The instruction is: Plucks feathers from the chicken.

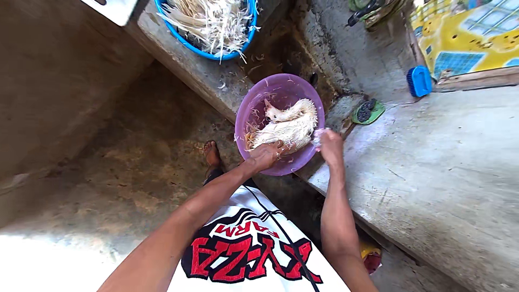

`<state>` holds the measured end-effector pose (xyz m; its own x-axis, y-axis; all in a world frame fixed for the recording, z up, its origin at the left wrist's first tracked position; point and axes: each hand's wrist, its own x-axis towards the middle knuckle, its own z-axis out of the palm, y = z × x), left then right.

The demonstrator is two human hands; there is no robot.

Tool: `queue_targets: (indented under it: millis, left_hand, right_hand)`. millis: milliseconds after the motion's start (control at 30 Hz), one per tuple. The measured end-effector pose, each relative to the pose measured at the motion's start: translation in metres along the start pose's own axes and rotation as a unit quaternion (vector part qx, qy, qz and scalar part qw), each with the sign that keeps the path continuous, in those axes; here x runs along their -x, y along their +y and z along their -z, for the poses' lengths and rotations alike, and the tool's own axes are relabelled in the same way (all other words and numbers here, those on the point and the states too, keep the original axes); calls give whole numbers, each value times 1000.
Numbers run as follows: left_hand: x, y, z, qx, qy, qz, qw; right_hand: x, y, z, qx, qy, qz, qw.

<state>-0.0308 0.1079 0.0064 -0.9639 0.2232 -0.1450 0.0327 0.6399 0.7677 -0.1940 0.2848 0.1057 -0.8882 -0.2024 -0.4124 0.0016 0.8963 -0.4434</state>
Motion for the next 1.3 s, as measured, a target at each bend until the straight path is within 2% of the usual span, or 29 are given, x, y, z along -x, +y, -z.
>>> queue_targets:
  millis: [67, 133, 233, 333, 400, 433, 533, 567, 667, 700, 767, 833, 900, 933, 1033, 1167, 1300]
  left_hand:
    - [-2, -2, -9, -1, 12, 0, 1000]
    - [0, -1, -16, -12, 24, 14, 1000]
    - [12, 14, -17, -35, 51, 49, 997]
    - [11, 15, -30, -41, 70, 63, 995]
    - [6, 6, -39, -36, 47, 64, 996]
    - [5, 6, -42, -37, 42, 65, 996]
    - [3, 9, -42, -45, 41, 64, 996]
    - [4, 10, -42, -42, 51, 60, 996]
    - [7, 9, -42, -37, 81, 51, 995]
    - [8, 7, -43, -37, 100, 46, 993]
    - [11, 7, -43, -35, 116, 42, 992]
    - [14, 11, -43, -30, 133, 38, 990]
    - [13, 7, -39, -26, 149, 33, 988]
    - [16, 6, -40, -22, 148, 32, 988]
    - [15, 6, -41, -25, 129, 30, 991]
    - [11, 6, -39, -32, 124, 31, 991]
    - [6, 14, -37, -33, 106, 52, 992]
  right_hand:
    - [-3, -6, -13, 159, -45, 17, 986]
    - [-12, -6, -28, 198, -40, 15, 979]
    - [-29, 10, -39, 147, 46, 34, 987]
    - [-49, 31, -5, 28, 105, 12, 994]
    - [-55, 37, 19, -45, 97, 9, 994]
    - [-51, 38, 27, -52, 67, 18, 996]
    - [-36, 34, 22, 22, -59, 93, 994]
    - [-34, 37, 10, 44, -66, 122, 989]
    - [-38, 49, -28, 33, 38, 196, 979]
    - [-44, 48, -34, 26, 67, 196, 978]
    - [-57, 40, -33, -2, 66, 122, 990]
    - [-70, 43, -26, -110, 93, 53, 988]
    - [-74, 37, -17, -184, 99, 62, 976]
    - [-63, 35, -15, -171, 69, 79, 980]
    - [-30, 20, -20, 2, -34, 151, 988]
    - [-43, 17, -53, 83, 58, 232, 968]
    - [-58, 17, -49, 79, 92, 161, 979]
